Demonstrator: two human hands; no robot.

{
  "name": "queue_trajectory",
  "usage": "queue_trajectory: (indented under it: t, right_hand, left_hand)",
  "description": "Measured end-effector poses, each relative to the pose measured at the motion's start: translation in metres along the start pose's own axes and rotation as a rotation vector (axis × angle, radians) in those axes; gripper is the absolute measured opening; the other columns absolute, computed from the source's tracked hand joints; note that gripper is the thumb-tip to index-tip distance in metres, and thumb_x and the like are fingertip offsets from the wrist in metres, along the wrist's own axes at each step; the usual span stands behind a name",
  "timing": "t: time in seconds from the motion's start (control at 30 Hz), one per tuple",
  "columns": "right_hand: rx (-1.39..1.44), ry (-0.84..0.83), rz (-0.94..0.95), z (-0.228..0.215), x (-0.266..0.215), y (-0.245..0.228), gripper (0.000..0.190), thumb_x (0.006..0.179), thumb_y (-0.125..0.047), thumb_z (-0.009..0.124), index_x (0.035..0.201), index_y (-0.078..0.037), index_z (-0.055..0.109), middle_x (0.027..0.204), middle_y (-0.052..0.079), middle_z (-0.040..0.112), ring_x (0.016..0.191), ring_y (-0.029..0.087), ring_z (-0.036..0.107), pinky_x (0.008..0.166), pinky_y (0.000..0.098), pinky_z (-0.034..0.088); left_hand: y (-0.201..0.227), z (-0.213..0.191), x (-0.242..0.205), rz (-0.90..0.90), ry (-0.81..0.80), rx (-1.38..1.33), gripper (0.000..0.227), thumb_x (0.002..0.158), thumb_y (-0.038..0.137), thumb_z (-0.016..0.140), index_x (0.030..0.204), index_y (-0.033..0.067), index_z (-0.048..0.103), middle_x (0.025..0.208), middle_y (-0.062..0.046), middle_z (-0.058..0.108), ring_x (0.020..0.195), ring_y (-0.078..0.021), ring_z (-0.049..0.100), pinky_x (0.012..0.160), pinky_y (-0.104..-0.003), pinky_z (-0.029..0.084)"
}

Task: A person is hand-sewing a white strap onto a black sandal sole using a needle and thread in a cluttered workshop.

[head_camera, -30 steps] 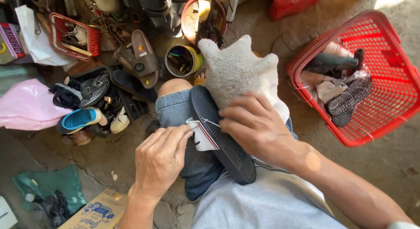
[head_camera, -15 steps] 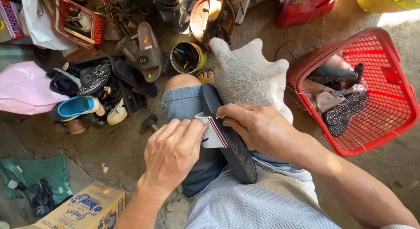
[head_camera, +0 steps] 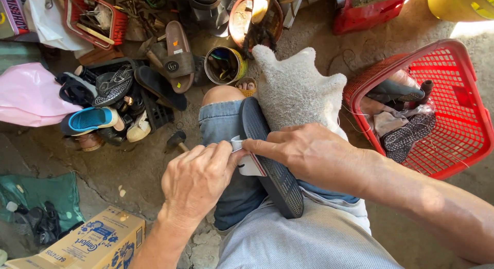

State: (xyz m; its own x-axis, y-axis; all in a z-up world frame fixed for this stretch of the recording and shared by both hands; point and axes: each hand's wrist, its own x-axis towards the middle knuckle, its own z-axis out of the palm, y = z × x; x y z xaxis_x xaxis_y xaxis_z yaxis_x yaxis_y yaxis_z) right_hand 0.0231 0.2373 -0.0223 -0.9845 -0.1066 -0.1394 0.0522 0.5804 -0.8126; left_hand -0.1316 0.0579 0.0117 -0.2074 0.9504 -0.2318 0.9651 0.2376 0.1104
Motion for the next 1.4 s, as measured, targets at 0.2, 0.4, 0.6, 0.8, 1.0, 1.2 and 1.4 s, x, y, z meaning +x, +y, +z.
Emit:
queue_trajectory:
  t: [0.2, 0.4, 0.6, 0.8, 1.0, 1.2, 1.4]
  right_hand:
    - [-0.120, 0.145, -0.009, -0.001, 0.001, -0.005, 0.046, 0.079, -0.010, 0.064, 0.125, -0.015, 0.063, 0.126, 0.018, 0.049, 0.091, 0.029, 0.057, 0.049, 0.0325, 0.055]
    - [-0.179, 0.084, 0.055, 0.007, -0.004, -0.004, 0.059, 0.079, -0.013, 0.064, 0.136, -0.024, 0.056, 0.134, 0.018, 0.046, 0.082, 0.026, 0.062, 0.034, 0.0297, 0.053]
    - [0.010, 0.316, 0.126, 0.015, -0.029, -0.003, 0.051, 0.087, -0.009, 0.063, 0.136, -0.001, 0.055, 0.091, 0.009, 0.069, 0.071, 0.025, 0.068, 0.056, 0.0359, 0.054]
    - [-0.085, 0.445, 0.090, 0.066, -0.052, -0.011, 0.028, 0.082, -0.003, 0.066, 0.109, -0.006, 0.063, 0.075, 0.002, 0.050, 0.052, 0.012, 0.048, 0.040, 0.0289, 0.042]
    - [0.171, 0.412, 0.159, 0.056, -0.088, -0.020, 0.030, 0.072, -0.001, 0.065, 0.101, -0.009, 0.068, 0.079, 0.003, 0.057, 0.065, 0.018, 0.058, 0.054, 0.0317, 0.048]
    - [1.370, 0.452, 0.005, 0.020, -0.083, -0.034, 0.017, 0.091, -0.020, 0.053, 0.084, -0.009, 0.064, 0.117, 0.021, 0.072, 0.122, 0.039, 0.063, 0.105, 0.0577, 0.051]
    - [0.836, 0.547, 0.405, 0.029, -0.042, -0.030, 0.055, 0.079, -0.006, 0.081, 0.129, -0.006, 0.058, 0.114, 0.003, 0.066, 0.074, 0.008, 0.060, 0.064, 0.0217, 0.050]
  left_hand:
    - [-0.005, -0.005, -0.015, -0.101, 0.028, 0.071, 0.065, 0.085, 0.074, 0.077, 0.064, 0.0171, 0.054, 0.052, 0.000, 0.062, 0.041, -0.0158, 0.055, 0.038, -0.029, 0.038]
    - [-0.058, -0.015, -0.084, -0.372, -0.132, 0.073, 0.071, 0.079, 0.075, 0.070, 0.051, 0.0145, 0.045, 0.035, 0.002, 0.044, 0.030, -0.0152, 0.035, 0.038, -0.030, 0.022]
    - [-0.039, -0.019, -0.072, -0.398, -0.074, -0.032, 0.065, 0.069, 0.071, 0.083, 0.057, 0.0141, 0.053, 0.040, 0.003, 0.047, 0.037, -0.0155, 0.044, 0.040, -0.033, 0.031]
    - [-0.018, -0.002, -0.026, -0.206, 0.043, -0.256, 0.060, 0.081, 0.072, 0.066, 0.063, 0.0159, 0.056, 0.044, 0.007, 0.050, 0.036, -0.0104, 0.048, 0.038, -0.026, 0.033]
    - [-0.023, 0.005, -0.018, -0.504, -0.243, -1.142, 0.036, 0.085, 0.037, 0.074, 0.074, 0.0032, 0.070, 0.059, 0.001, 0.061, 0.053, -0.0085, 0.045, 0.052, -0.024, 0.036]
    - [-0.022, -0.017, -0.019, -0.413, -0.232, -1.169, 0.028, 0.080, 0.019, 0.080, 0.064, 0.0020, 0.066, 0.051, 0.001, 0.055, 0.047, -0.0092, 0.043, 0.046, -0.024, 0.035]
    - [0.002, -0.025, 0.009, -0.220, 0.057, -0.833, 0.026, 0.086, 0.001, 0.073, 0.112, 0.0049, 0.074, 0.073, 0.001, 0.061, 0.051, -0.0076, 0.046, 0.045, -0.025, 0.040]
